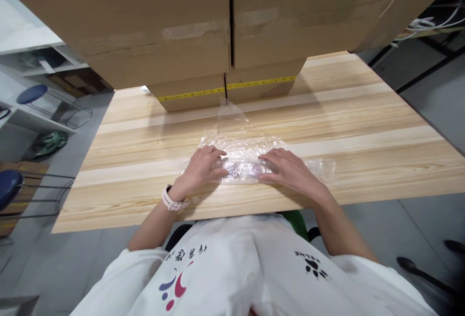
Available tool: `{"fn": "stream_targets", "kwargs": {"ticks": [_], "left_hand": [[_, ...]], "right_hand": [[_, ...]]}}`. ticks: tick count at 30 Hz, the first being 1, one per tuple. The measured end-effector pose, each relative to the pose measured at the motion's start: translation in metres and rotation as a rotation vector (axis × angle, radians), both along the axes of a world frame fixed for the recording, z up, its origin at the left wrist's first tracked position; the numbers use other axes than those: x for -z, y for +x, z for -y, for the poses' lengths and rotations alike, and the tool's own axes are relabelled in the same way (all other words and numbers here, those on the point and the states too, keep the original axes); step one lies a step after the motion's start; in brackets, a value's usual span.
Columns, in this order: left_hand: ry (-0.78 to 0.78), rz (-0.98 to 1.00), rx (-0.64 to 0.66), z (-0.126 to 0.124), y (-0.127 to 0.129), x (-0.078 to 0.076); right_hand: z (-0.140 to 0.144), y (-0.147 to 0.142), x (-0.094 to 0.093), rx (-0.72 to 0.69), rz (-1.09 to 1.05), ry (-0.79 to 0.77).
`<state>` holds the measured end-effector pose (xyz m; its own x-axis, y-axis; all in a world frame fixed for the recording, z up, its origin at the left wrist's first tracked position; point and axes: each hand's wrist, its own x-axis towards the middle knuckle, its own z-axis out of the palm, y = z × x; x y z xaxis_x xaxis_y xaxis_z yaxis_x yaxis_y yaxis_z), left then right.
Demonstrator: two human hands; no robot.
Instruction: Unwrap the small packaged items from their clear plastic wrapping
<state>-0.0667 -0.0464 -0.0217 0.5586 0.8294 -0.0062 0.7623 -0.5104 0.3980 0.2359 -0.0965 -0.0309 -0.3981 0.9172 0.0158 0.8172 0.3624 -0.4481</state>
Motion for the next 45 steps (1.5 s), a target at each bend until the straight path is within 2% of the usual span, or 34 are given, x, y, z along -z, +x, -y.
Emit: {"fn": "stream_targets", "kwargs": {"ticks": [3,6,8,12,15,19,21,23,26,29,34,40,42,45], "left_hand": [[-0.032,-0.036,0.059,0.004,0.005,-0.002],[-0.038,-0.022,0.093,-0.003,0.014,0.001],[0.004,-0.011,0.048,-0.015,0.022,0.005],[0.202,0.017,-0.084,-0.033,0.035,0.010],[0.216,0.012,0.007,-0.021,0.030,0.005],[0.020,0.038,0.228,0.007,0.001,-0.013],[-0.063,0.120,0.248,0.010,-0.010,-0.022],[-0.077,0.198,0.195,0.004,-0.012,-0.025],[-0.042,0.187,0.093,-0.013,-0.003,-0.017],[-0.042,0.059,0.077,-0.022,0.010,-0.004],[0.015,-0.039,0.094,-0.016,0.020,0.001],[0.193,-0.042,0.120,-0.001,0.018,0.001],[0.159,-0.033,0.180,0.010,0.010,0.000],[0.004,0.007,0.299,0.026,-0.005,-0.006]], "right_hand": [[0.002,-0.004,0.003,-0.037,0.049,-0.012],[-0.004,-0.010,0.008,-0.048,0.050,0.015],[-0.013,-0.017,0.011,0.003,0.033,0.065],[-0.027,-0.027,0.012,0.149,0.032,0.251],[-0.017,-0.020,0.009,0.036,0.076,0.269],[0.013,0.007,-0.004,-0.155,0.033,0.083],[0.019,0.017,-0.011,-0.173,-0.038,0.003],[0.015,0.020,-0.015,-0.118,-0.091,0.013],[-0.001,0.010,-0.011,-0.018,-0.072,0.073],[-0.014,-0.004,0.000,-0.025,0.019,0.057],[-0.014,-0.018,0.009,-0.031,0.077,0.165],[0.002,-0.025,0.005,-0.048,0.063,0.320],[0.015,-0.020,0.001,-0.126,0.085,0.279],[0.037,-0.008,-0.008,-0.234,0.067,0.110]]}}
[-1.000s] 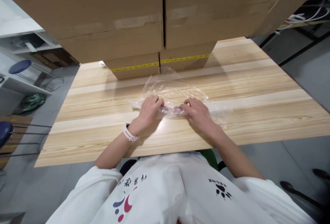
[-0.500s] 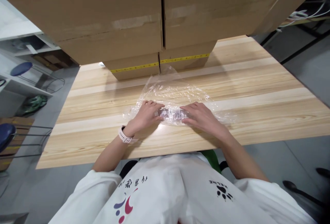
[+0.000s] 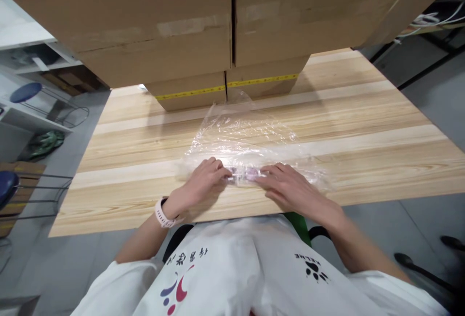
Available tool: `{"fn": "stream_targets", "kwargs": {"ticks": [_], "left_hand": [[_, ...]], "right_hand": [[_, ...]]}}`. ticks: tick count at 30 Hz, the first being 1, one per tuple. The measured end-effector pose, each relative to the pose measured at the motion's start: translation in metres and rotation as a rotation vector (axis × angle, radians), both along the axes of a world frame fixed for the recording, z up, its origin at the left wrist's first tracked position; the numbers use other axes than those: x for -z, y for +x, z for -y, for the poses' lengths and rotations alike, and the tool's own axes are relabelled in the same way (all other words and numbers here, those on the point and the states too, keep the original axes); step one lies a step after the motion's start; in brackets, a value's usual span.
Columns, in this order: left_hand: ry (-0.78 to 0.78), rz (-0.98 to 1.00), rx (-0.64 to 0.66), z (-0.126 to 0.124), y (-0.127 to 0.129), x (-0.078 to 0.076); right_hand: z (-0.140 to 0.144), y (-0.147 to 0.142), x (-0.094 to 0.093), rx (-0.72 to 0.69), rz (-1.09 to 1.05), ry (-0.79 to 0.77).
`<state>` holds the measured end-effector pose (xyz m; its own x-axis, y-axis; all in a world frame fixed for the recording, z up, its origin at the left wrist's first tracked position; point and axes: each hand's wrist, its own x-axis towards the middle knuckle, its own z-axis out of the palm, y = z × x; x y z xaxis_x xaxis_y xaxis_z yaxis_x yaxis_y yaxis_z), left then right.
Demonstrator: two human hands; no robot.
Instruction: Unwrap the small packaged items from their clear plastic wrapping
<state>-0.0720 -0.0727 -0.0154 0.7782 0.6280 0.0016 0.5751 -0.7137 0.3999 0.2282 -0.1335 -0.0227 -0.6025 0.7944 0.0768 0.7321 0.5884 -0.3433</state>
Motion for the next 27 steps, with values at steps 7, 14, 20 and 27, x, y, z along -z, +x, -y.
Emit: {"fn": "stream_targets", "kwargs": {"ticks": [7,14,20,27], "left_hand": [[-0.063,0.151,-0.084,0.001,-0.008,-0.005],[-0.008,0.057,-0.337,-0.016,0.007,0.008],[-0.004,0.117,-0.301,-0.018,0.013,0.002],[0.001,0.398,-0.163,-0.010,0.010,-0.013]], "right_hand": [[0.002,0.007,-0.007,0.143,-0.076,-0.057],[-0.030,0.000,0.011,0.323,-0.070,0.208],[-0.039,-0.001,0.017,0.236,-0.132,0.243],[-0.019,0.001,-0.016,0.124,-0.264,0.316]]}}
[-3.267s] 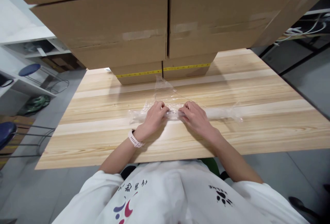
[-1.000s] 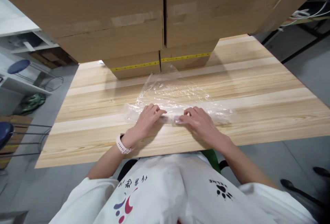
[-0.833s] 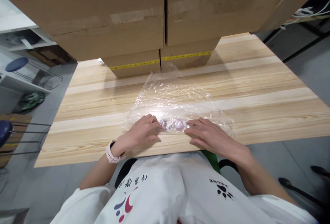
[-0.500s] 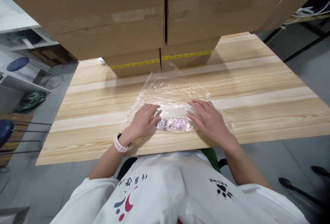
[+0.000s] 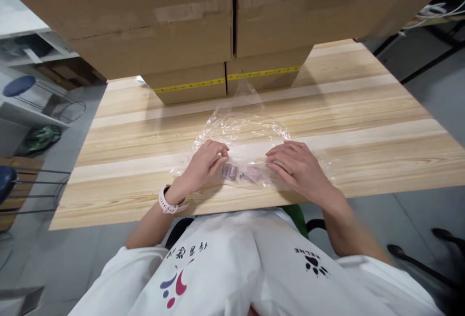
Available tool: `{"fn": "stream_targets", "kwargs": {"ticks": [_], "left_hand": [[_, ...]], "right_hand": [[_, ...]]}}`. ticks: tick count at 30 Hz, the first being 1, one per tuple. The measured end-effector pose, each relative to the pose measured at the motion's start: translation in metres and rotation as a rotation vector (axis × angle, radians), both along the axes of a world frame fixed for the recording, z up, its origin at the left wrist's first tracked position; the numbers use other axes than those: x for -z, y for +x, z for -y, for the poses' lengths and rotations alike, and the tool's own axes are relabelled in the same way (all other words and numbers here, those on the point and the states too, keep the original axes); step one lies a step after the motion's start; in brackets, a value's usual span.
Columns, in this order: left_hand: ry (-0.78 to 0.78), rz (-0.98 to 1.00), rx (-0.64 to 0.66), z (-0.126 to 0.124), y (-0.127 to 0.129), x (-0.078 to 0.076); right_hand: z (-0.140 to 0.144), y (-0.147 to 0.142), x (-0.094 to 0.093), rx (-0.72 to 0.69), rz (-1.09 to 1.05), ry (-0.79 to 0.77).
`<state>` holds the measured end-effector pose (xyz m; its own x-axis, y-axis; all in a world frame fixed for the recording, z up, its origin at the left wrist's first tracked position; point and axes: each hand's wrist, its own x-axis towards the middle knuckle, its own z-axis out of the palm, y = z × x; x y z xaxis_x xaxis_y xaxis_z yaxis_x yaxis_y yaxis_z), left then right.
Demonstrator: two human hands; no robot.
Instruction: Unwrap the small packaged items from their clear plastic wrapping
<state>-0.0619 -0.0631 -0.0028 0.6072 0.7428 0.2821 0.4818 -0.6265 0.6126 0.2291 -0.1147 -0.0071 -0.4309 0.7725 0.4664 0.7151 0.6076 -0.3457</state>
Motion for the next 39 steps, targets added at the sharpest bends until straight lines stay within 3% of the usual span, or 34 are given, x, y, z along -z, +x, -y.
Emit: {"fn": "stream_targets", "kwargs": {"ticks": [5,8,10,13,15,16,18,22,24,31,36,39], "left_hand": [[0.113,0.052,-0.022,0.006,0.006,-0.007],[0.147,0.038,-0.025,0.012,0.002,-0.022],[0.100,-0.023,0.029,0.019,-0.004,-0.036],[-0.101,-0.198,0.231,0.031,-0.017,-0.051],[-0.268,-0.309,0.392,0.037,-0.023,-0.052],[-0.319,-0.353,0.428,0.039,-0.025,-0.050],[-0.317,-0.410,0.367,0.039,-0.024,-0.040],[-0.082,-0.450,0.019,0.031,-0.009,-0.016],[-0.003,-0.497,-0.018,0.025,-0.002,-0.006],[0.018,-0.564,0.049,0.017,0.003,0.016],[-0.020,-0.528,0.045,0.017,0.005,0.016],[-0.165,-0.339,0.024,0.017,0.004,0.011]], "right_hand": [[0.000,0.002,-0.002,0.107,-0.013,0.158],[0.012,0.005,-0.020,0.056,-0.062,0.144],[0.025,0.009,-0.040,-0.045,-0.079,0.009],[0.042,0.016,-0.066,-0.359,-0.065,-0.399],[0.046,0.018,-0.069,-0.552,-0.064,-0.676],[0.046,0.017,-0.066,-0.572,-0.072,-0.752],[0.040,0.010,-0.051,-0.438,-0.067,-0.756],[0.025,-0.015,-0.012,-0.025,0.110,-0.533],[0.020,-0.025,0.002,0.059,0.201,-0.464],[0.017,-0.035,0.023,0.069,0.300,-0.405],[0.017,-0.035,0.024,0.063,0.209,-0.413],[0.015,-0.034,0.018,0.056,0.009,-0.502]]}}
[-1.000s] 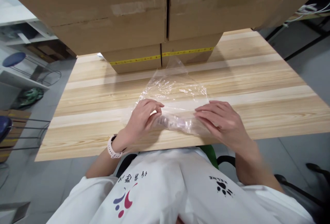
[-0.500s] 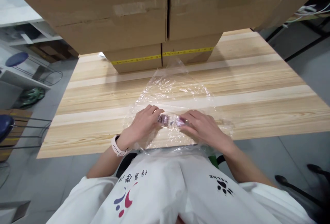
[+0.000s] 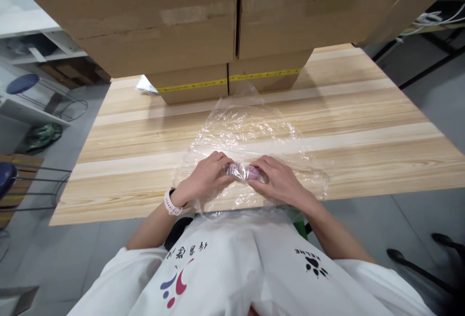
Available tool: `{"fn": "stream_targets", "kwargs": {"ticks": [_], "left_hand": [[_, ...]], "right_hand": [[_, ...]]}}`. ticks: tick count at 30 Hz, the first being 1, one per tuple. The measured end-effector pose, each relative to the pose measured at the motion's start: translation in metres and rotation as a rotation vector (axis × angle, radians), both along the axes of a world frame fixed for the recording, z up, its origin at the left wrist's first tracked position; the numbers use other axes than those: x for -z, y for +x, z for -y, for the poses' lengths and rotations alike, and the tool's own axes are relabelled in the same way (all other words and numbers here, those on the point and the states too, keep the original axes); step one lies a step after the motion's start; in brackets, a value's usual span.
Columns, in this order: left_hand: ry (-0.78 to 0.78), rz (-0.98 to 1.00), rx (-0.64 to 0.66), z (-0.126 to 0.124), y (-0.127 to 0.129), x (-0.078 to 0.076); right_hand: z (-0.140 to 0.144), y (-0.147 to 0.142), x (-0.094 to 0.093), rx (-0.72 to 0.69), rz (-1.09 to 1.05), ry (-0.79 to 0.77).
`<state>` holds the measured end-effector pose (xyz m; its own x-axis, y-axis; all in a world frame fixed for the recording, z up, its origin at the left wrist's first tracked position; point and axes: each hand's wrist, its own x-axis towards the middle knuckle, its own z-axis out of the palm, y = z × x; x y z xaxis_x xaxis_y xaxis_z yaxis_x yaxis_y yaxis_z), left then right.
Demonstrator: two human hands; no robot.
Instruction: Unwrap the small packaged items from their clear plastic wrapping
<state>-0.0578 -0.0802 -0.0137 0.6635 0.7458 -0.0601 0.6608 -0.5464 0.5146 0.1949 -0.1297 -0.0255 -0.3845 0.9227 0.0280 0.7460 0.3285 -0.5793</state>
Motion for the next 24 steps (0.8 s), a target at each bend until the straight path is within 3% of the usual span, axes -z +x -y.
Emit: {"fn": "stream_targets", "kwargs": {"ticks": [3,6,10,17,24], "left_hand": [[-0.252,0.322,-0.066,0.002,0.002,-0.005],[-0.602,0.620,-0.115,0.006,0.012,-0.007],[-0.945,0.819,-0.196,0.015,0.025,-0.002],[-1.109,0.915,-0.294,0.020,0.033,0.008],[-0.989,0.839,-0.182,0.022,0.041,0.011]], "right_hand": [[-0.003,-0.002,-0.004,0.056,-0.327,-0.153],[-0.007,-0.011,-0.002,0.133,-0.703,-0.300],[-0.013,-0.021,0.008,0.185,-1.029,-0.476],[-0.016,-0.017,0.015,0.139,-1.188,-0.564],[-0.008,-0.003,0.017,0.165,-1.100,-0.583]]}}
